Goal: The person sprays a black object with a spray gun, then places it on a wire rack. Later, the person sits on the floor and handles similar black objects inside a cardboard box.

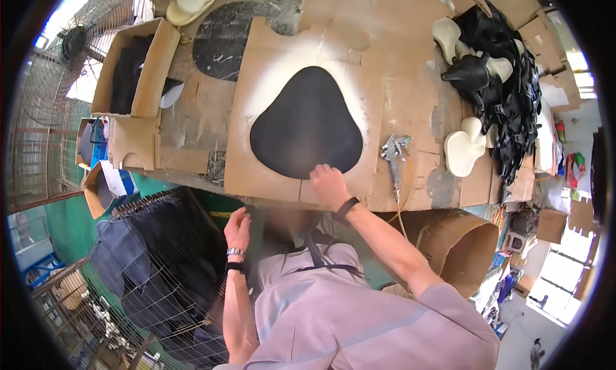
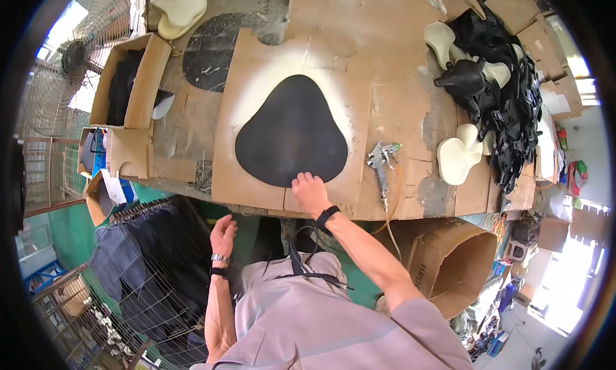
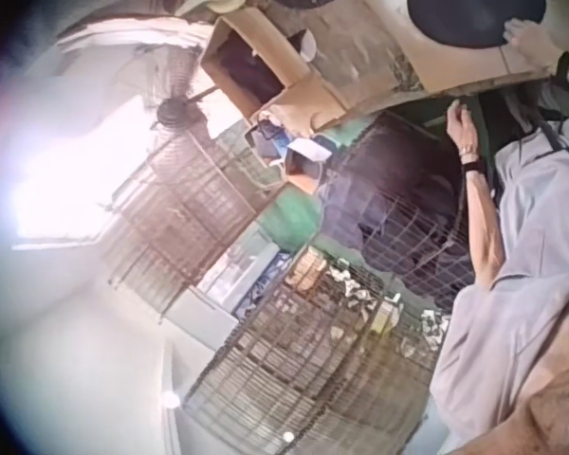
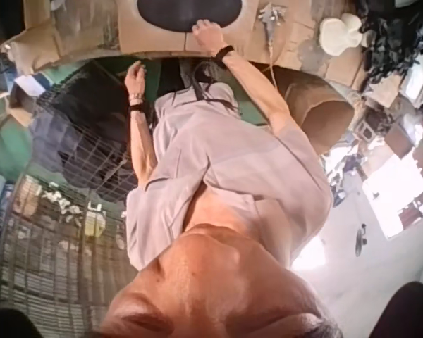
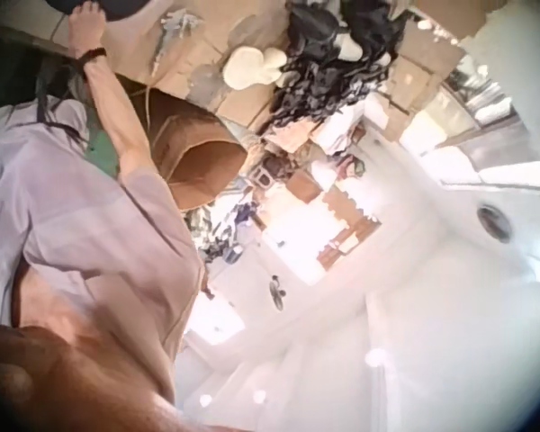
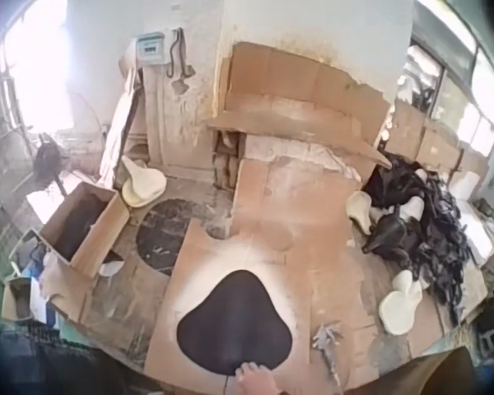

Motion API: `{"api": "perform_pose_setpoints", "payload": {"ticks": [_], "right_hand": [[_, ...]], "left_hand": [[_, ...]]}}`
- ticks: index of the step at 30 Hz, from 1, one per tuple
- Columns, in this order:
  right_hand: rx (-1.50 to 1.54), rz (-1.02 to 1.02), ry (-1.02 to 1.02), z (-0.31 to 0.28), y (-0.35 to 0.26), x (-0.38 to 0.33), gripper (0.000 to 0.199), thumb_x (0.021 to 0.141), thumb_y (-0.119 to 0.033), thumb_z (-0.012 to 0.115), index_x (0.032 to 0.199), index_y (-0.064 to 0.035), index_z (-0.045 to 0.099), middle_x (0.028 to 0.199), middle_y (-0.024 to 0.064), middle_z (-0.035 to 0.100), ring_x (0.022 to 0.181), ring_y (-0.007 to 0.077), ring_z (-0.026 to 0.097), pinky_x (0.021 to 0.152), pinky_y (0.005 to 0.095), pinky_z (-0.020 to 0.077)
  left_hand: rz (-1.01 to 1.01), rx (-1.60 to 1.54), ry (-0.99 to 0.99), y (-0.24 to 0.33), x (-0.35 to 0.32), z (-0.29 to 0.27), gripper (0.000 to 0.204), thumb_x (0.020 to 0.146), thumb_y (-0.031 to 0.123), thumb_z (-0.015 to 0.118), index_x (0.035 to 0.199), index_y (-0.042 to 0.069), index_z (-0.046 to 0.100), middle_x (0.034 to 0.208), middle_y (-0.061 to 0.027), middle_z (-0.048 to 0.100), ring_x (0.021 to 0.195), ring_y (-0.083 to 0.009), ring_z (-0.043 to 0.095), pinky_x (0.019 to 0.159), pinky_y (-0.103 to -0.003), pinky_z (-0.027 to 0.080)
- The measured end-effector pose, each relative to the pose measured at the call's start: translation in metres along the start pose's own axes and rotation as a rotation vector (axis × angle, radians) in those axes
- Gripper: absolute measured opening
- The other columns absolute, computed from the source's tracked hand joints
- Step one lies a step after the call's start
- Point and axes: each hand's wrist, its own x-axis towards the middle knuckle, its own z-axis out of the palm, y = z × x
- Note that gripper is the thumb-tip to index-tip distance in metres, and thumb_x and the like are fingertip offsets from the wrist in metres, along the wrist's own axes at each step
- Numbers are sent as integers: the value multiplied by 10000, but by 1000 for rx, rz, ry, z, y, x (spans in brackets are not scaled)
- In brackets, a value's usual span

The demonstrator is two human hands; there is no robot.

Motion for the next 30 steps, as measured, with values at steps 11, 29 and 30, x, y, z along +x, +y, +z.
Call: {"api": "perform_pose_setpoints", "payload": {"ticks": [11,29,30], "right_hand": [[-147,-150,-190,2,-8,22,118,743,-127,646,799,-34,693,798,96,638,797,222,640,577,323,535],[-55,-15,78,-57,6,24,70,751,-149,620,773,-94,583,793,52,592,790,207,624,622,341,518],[-10,24,103,-57,2,20,75,745,-144,627,775,-90,584,788,55,586,787,216,617,618,350,513]], "left_hand": [[261,228,-131,66,33,85,242,896,114,644,1126,42,670,973,-164,722,910,-296,708,809,-374,544],[-482,-1140,-231,120,73,178,226,952,200,632,1072,12,600,1079,-117,644,985,-280,637,933,-458,517],[-462,-1126,-183,118,81,181,137,900,57,611,1030,16,617,1055,-117,655,1003,-279,646,870,-464,547]]}}
